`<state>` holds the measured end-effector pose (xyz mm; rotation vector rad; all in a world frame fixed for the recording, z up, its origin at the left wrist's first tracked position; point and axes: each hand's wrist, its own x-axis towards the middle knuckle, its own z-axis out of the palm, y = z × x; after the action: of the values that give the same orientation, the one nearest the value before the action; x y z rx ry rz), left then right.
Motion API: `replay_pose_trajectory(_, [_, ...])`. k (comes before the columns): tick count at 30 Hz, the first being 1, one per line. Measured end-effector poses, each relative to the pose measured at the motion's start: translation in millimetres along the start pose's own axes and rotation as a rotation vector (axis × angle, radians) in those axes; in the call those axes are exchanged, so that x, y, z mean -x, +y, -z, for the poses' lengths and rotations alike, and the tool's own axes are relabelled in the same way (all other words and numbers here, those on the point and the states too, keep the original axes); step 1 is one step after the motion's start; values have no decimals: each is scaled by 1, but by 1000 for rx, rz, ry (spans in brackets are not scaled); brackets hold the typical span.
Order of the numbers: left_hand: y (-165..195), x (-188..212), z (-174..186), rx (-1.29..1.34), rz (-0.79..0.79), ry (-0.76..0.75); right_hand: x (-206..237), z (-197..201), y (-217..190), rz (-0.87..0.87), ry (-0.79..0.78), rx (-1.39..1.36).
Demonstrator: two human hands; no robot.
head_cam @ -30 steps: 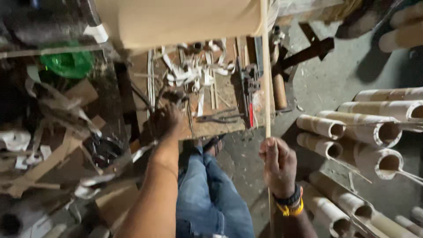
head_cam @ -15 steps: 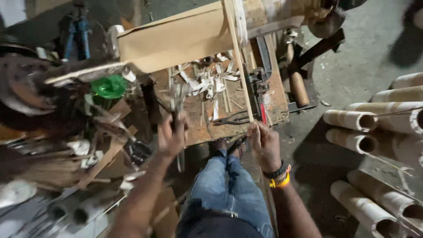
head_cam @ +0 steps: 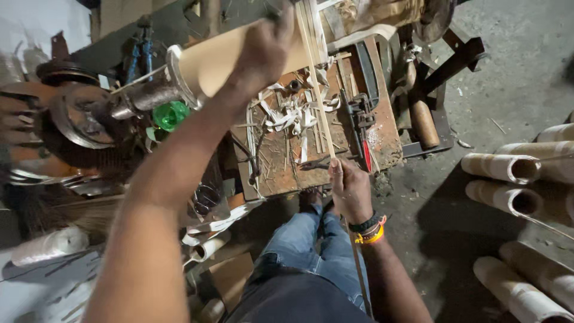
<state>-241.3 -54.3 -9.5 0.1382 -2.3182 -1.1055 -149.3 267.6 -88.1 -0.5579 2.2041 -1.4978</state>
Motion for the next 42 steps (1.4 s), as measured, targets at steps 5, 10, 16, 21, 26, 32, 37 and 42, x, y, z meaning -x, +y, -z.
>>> replay_pose_trajectory(5, [-25, -21, -7, -253, 161, -132, -2, -1, 2, 248, 52, 43])
replay_pose_trajectory(10, [-4, -18, 2, -322, 506, -366, -10, -2, -3, 80, 8, -43])
replay_pose_trajectory(16, [-8, -16, 4, 29, 383, 6, -11, -1, -3, 137, 13, -59])
replay_pose_trajectory(21, [-22, -1, 2, -313, 385, -173, -8, -1, 1, 178, 19, -1])
replay_pose_trajectory(26, [-18, -10, -5, -269, 624, -207, -2, 0, -1, 50, 4, -46])
replay_pose_trajectory(32, [-26, -11, -21, -269, 404, -316, 1, 1, 0, 144, 37, -10])
replay_pose_trajectory(37, [-30, -3, -14, -425, 387, -241, 2, -3, 5, 85, 11, -120])
replay_pose_trajectory(42, [-39, 1, -12, -247, 307, -217, 1, -11, 4, 42, -10, -20])
